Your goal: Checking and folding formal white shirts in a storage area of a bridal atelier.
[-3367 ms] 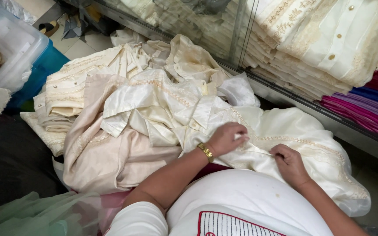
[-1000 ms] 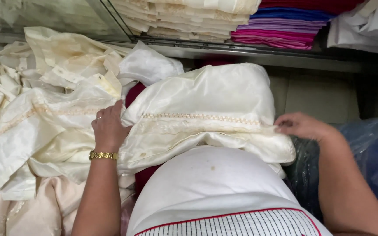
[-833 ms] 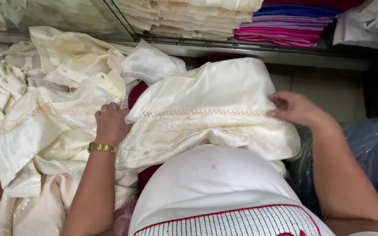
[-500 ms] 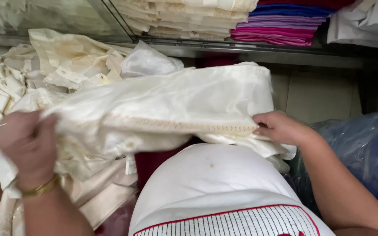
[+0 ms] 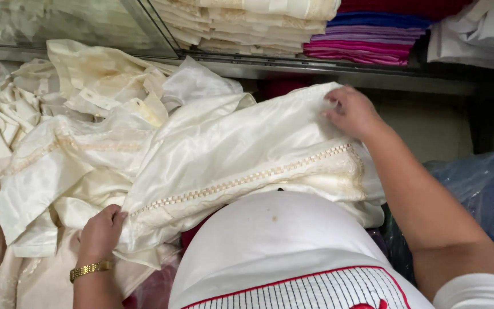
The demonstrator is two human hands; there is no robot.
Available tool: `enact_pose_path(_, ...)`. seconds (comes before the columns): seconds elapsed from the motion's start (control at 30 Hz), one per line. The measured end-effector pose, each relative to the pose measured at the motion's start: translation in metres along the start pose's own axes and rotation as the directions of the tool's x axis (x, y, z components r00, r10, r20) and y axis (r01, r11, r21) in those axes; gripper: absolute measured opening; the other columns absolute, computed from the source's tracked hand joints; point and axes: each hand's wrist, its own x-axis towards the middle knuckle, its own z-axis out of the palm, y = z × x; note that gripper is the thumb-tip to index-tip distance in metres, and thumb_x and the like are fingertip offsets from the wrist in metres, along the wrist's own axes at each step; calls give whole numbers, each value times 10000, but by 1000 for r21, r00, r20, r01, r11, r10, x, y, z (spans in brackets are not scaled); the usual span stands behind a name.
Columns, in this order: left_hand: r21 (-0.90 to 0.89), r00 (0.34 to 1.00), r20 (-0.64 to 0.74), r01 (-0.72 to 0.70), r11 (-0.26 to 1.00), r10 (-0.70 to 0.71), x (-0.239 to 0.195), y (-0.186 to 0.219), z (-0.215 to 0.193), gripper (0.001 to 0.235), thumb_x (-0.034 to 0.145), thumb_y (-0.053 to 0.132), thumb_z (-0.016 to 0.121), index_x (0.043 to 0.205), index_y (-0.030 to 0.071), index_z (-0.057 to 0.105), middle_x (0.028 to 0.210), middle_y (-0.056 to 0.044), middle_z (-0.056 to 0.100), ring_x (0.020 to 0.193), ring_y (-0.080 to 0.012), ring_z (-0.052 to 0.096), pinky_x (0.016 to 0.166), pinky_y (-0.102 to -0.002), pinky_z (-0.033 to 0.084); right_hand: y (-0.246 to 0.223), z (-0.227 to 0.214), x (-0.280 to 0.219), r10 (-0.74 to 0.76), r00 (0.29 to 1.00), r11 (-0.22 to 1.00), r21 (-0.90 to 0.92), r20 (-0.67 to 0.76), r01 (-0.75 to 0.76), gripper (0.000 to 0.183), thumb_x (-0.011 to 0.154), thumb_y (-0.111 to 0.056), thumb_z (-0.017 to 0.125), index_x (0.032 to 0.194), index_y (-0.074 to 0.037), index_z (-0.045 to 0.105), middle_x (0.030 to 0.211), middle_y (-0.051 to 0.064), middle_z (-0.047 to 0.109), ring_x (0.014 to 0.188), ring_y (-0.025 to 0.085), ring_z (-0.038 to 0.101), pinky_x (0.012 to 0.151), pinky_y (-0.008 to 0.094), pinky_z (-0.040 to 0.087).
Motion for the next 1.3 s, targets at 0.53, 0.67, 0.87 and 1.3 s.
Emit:
enact_pose_path(0.53, -319, 982, -59, -187, 929, 177, 9, 61, -54, 372, 936, 253, 662, 1200, -5, 707, 1035, -336, 725, 1079, -546, 652, 964, -601, 467, 64, -9, 47, -95, 993, 994, -63, -75, 90, 365, 915, -315, 778, 1180, -74, 708, 1052, 220, 707, 1054, 456, 648, 875, 526, 488)
enact_pose_path(0.67, -597, 962, -267, -114, 794, -63, 22, 44, -85, 368, 1029, 320, 628, 1338, 120, 619, 1275, -81, 604, 1081, -243, 555, 941, -396, 421, 4, -107, 7, 98, 985, 993, -75, 140, -88, 274, 858, -233, 829, 1042, -91, 683, 990, 69, 671, 896, 238, 596, 769, 382, 433)
enact_pose_path(0.87, -790, 887, -458, -377, 484, -56, 14, -41, -114, 194, 1152, 286, 655, 1235, 228, 488, 1133, 17, 558, 917, -109, 554, 611, -299, 453, 7, -136, -4, -247, 958, 944, -260, -143, 205, 188, 898, -127, 776, 1049, -23, 736, 981, 119, 705, 872, 281, 627, 757, 403, 446)
enact_pose_path(1.3, -879, 996, -81, -56, 473, -34, 18, -66, -29, 503, 853, -36, 716, 1331, 71, 604, 1246, -101, 676, 1053, -181, 620, 810, -346, 539, 221, 78, 29, 541, 719, 808, 507, -435, -301, 585, 868, -338, 802, 1379, -139, 599, 989, 37, 650, 849, 165, 612, 808, 293, 494)
